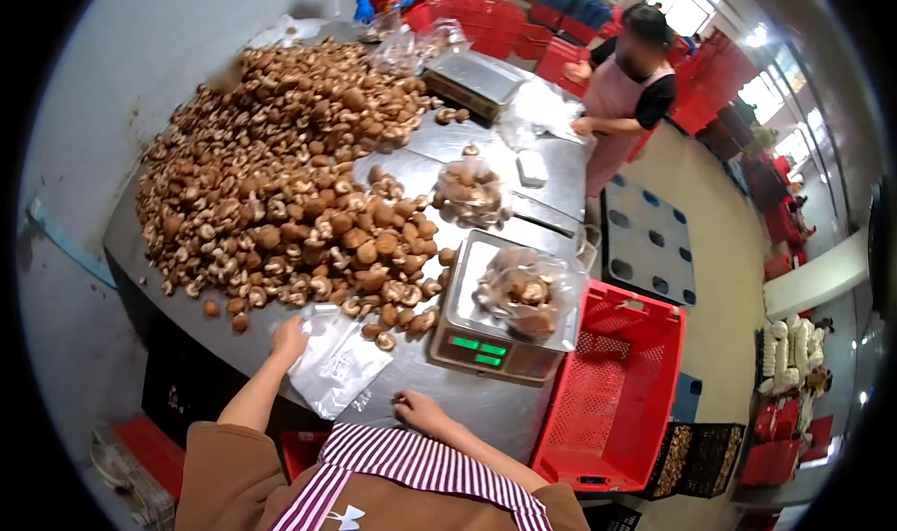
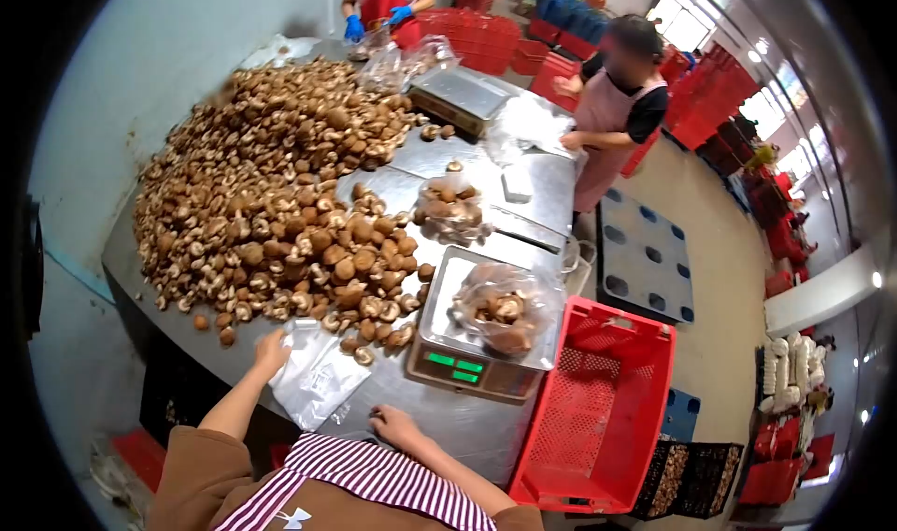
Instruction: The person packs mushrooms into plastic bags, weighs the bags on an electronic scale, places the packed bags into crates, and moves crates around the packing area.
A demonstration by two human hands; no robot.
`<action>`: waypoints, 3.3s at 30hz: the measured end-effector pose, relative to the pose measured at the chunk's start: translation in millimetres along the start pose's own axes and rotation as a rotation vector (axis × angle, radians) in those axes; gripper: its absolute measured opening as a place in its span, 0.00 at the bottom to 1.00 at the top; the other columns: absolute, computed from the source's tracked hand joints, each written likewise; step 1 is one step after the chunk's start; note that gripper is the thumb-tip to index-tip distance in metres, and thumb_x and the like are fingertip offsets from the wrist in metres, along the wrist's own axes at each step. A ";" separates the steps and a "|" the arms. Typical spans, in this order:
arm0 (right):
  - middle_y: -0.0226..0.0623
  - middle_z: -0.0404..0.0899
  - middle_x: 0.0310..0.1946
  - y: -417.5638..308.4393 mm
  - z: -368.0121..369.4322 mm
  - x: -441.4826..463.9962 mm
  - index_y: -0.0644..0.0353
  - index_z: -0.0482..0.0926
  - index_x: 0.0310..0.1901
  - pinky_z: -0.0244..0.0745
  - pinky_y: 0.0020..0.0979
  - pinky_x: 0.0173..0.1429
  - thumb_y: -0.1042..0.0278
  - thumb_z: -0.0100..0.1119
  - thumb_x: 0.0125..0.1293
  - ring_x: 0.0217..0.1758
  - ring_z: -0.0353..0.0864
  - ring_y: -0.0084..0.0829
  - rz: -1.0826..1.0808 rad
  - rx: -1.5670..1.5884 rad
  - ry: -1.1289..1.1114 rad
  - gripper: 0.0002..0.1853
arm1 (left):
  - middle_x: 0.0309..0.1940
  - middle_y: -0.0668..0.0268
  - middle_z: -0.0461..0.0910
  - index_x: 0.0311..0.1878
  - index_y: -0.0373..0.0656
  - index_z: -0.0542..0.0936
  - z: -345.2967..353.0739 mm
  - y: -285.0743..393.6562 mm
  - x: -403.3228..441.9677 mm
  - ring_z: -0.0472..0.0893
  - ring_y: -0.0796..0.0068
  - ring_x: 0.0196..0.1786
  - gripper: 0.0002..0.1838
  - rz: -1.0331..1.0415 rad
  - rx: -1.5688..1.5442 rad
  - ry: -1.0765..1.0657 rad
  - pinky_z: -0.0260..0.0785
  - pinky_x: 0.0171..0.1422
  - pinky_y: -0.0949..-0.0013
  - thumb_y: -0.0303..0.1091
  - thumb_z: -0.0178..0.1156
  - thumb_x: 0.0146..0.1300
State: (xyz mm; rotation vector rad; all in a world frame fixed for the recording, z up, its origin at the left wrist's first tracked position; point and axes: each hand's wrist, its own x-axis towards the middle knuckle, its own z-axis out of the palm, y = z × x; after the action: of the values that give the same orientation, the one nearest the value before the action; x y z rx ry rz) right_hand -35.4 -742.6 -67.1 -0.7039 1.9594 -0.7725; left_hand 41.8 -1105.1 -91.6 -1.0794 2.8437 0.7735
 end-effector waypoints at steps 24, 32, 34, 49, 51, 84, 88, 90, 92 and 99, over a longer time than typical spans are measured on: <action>0.43 0.76 0.47 -159.5 -187.3 191.2 0.59 0.76 0.54 0.66 0.46 0.65 0.69 0.68 0.55 0.57 0.72 0.45 -0.469 -0.542 0.778 0.24 | 0.44 0.61 0.83 0.51 0.39 0.80 -31.5 133.8 43.8 0.82 0.64 0.48 0.16 0.125 -0.470 0.109 0.74 0.56 0.64 0.30 0.67 0.59; 0.40 0.77 0.47 -137.9 -171.2 174.9 0.57 0.78 0.51 0.58 0.49 0.68 0.65 0.69 0.58 0.56 0.72 0.44 -0.502 -0.422 0.758 0.19 | 0.45 0.57 0.82 0.57 0.39 0.75 -16.7 169.9 28.8 0.84 0.70 0.43 0.15 -0.319 -1.301 -0.492 0.78 0.45 0.70 0.36 0.57 0.72; 0.41 0.77 0.46 -135.0 -162.5 148.9 0.59 0.78 0.50 0.60 0.46 0.66 0.66 0.67 0.60 0.55 0.73 0.43 -0.567 -0.279 0.711 0.17 | 0.49 0.58 0.80 0.60 0.42 0.72 -12.5 173.6 21.4 0.83 0.68 0.48 0.19 -0.411 -1.654 -0.630 0.77 0.50 0.64 0.45 0.54 0.74; 0.52 0.64 0.68 -110.0 -130.1 135.3 0.61 0.64 0.69 0.63 0.48 0.69 0.65 0.64 0.62 0.69 0.65 0.51 -0.489 -0.309 0.591 0.34 | 0.44 0.59 0.84 0.51 0.45 0.80 11.9 123.6 -16.4 0.83 0.68 0.43 0.17 -0.548 -1.642 -0.545 0.72 0.40 0.67 0.47 0.50 0.75; 0.52 0.61 0.71 -105.0 -115.5 140.4 0.60 0.59 0.72 0.62 0.48 0.70 0.66 0.65 0.61 0.70 0.64 0.51 -0.463 -0.361 0.420 0.39 | 0.42 0.59 0.84 0.51 0.45 0.79 26.1 100.1 -14.4 0.82 0.69 0.38 0.19 -0.591 -1.589 -0.404 0.72 0.40 0.68 0.49 0.51 0.74; 0.38 0.78 0.34 -133.5 -21.5 137.5 0.58 0.78 0.33 0.73 0.44 0.49 0.76 0.59 0.52 0.44 0.76 0.45 -0.912 -0.375 0.156 0.06 | 0.43 0.66 0.79 0.74 0.44 0.63 -92.4 -56.8 -59.4 0.78 0.75 0.34 0.34 -0.393 -1.115 0.535 0.71 0.38 0.69 0.42 0.61 0.67; 0.38 0.78 0.34 -114.1 -17.9 125.0 0.59 0.78 0.33 0.73 0.45 0.49 0.74 0.55 0.55 0.44 0.77 0.45 -0.891 -0.541 0.070 0.04 | 0.43 0.68 0.77 0.71 0.48 0.65 -99.3 -35.8 -22.4 0.79 0.76 0.37 0.34 -0.602 -1.369 0.180 0.72 0.37 0.68 0.41 0.65 0.64; 0.39 0.78 0.33 -106.6 -21.5 127.1 0.59 0.79 0.34 0.73 0.44 0.47 0.75 0.55 0.54 0.43 0.77 0.45 -0.908 -0.484 0.048 0.06 | 0.36 0.71 0.77 0.70 0.52 0.66 -85.2 -31.7 -7.3 0.77 0.77 0.29 0.33 -0.538 -1.552 -0.027 0.68 0.27 0.68 0.42 0.65 0.63; 0.40 0.78 0.33 -102.1 -31.3 130.1 0.59 0.80 0.36 0.73 0.44 0.46 0.77 0.55 0.54 0.43 0.77 0.45 -0.918 -0.425 0.023 0.08 | 0.33 0.71 0.77 0.69 0.50 0.67 -79.1 -12.3 -4.8 0.76 0.77 0.26 0.33 -0.484 -1.542 -0.112 0.65 0.25 0.71 0.43 0.66 0.63; 0.42 0.74 0.44 -150.7 -100.9 138.2 0.57 0.77 0.54 0.69 0.43 0.49 0.74 0.62 0.57 0.46 0.74 0.44 -0.791 -0.585 0.632 0.21 | 0.31 0.65 0.81 0.59 0.44 0.76 -71.9 13.6 -75.5 0.79 0.76 0.25 0.27 -0.389 -0.744 -0.491 0.73 0.31 0.71 0.33 0.71 0.54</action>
State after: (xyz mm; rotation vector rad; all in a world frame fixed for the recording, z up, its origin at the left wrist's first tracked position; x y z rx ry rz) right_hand -159.5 -915.8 14.0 -1.8351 2.5222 -0.9547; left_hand 102.9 -1081.6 -9.4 -1.2023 1.8752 1.8009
